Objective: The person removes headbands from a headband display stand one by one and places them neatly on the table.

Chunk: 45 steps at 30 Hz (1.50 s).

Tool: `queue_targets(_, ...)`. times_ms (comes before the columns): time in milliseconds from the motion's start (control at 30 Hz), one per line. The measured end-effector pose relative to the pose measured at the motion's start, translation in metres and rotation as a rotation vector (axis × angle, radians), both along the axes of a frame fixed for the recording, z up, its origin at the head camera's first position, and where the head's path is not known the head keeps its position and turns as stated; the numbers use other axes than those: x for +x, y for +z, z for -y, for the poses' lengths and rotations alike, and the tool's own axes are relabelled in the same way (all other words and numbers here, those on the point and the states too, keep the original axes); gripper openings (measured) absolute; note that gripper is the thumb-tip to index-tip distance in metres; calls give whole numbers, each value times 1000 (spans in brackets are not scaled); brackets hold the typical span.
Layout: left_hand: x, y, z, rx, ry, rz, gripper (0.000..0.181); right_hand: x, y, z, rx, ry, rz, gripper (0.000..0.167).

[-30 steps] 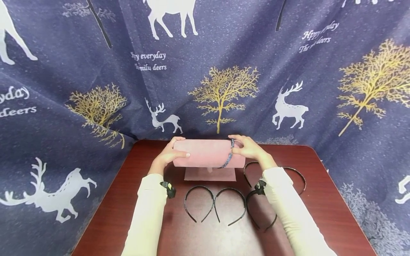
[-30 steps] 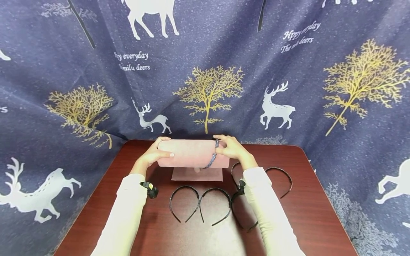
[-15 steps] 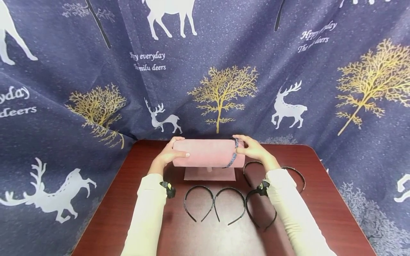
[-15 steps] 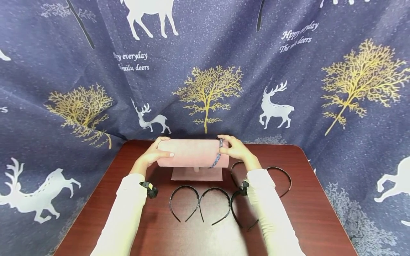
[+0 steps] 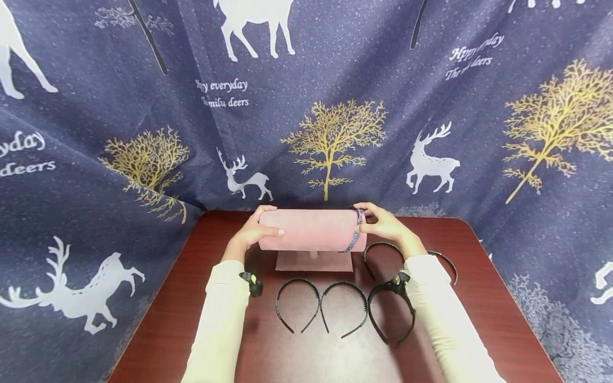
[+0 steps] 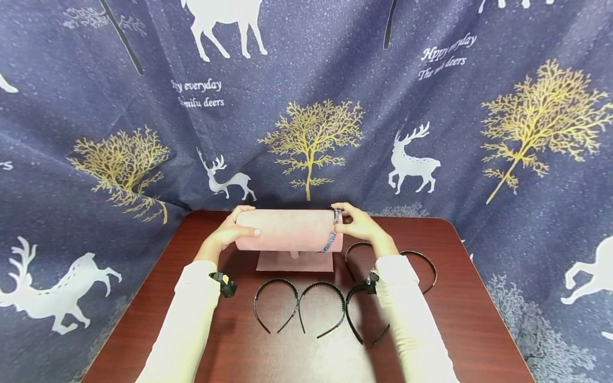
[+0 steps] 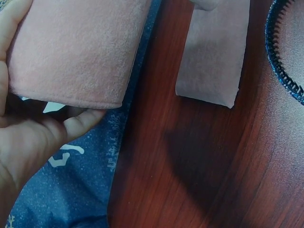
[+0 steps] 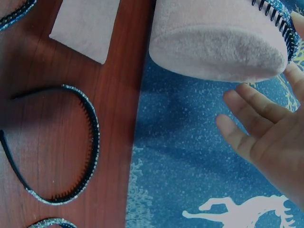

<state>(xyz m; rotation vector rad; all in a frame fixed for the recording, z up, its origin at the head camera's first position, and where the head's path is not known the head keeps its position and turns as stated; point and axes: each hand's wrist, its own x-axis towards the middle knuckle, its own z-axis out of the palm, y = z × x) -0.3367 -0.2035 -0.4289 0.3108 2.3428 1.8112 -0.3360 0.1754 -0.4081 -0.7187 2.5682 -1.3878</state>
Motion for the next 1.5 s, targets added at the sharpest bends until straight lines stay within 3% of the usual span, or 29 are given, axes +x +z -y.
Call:
queue_targets(167, 0, 1, -1, 10, -5, -12, 77, 14, 17, 1, -6, -6, 20, 63)
queue_targets(333, -2, -1, -2, 13, -14, -21, 76, 16, 17, -3, 1, 1, 4, 63)
queue_targets(467, -2, -3, -1, 24, -13, -23, 74, 12, 11, -6, -86, 25, 63, 64)
queue_targets(633, -2, -1, -1, 25, -5, -14, 76, -1, -13, -13, -208, 9, 156, 67)
queue_targets(700, -1, 0, -1, 20, -1, -10, 76, -5, -21, -16, -226, 10, 155, 68)
queue_targets(1067, -1, -3, 0, 23, 6, -19, 75, 1, -28, -21, -291, -18, 180, 67)
queue_targets(1333, 1, -2, 0, 24, 7, -19, 73, 15, -13, -20, -215, -28, 39, 63)
queue_targets(1500, 1, -1, 0, 21, 11, -17, 72, 25, -6, -20, -141, -90, 14, 59)
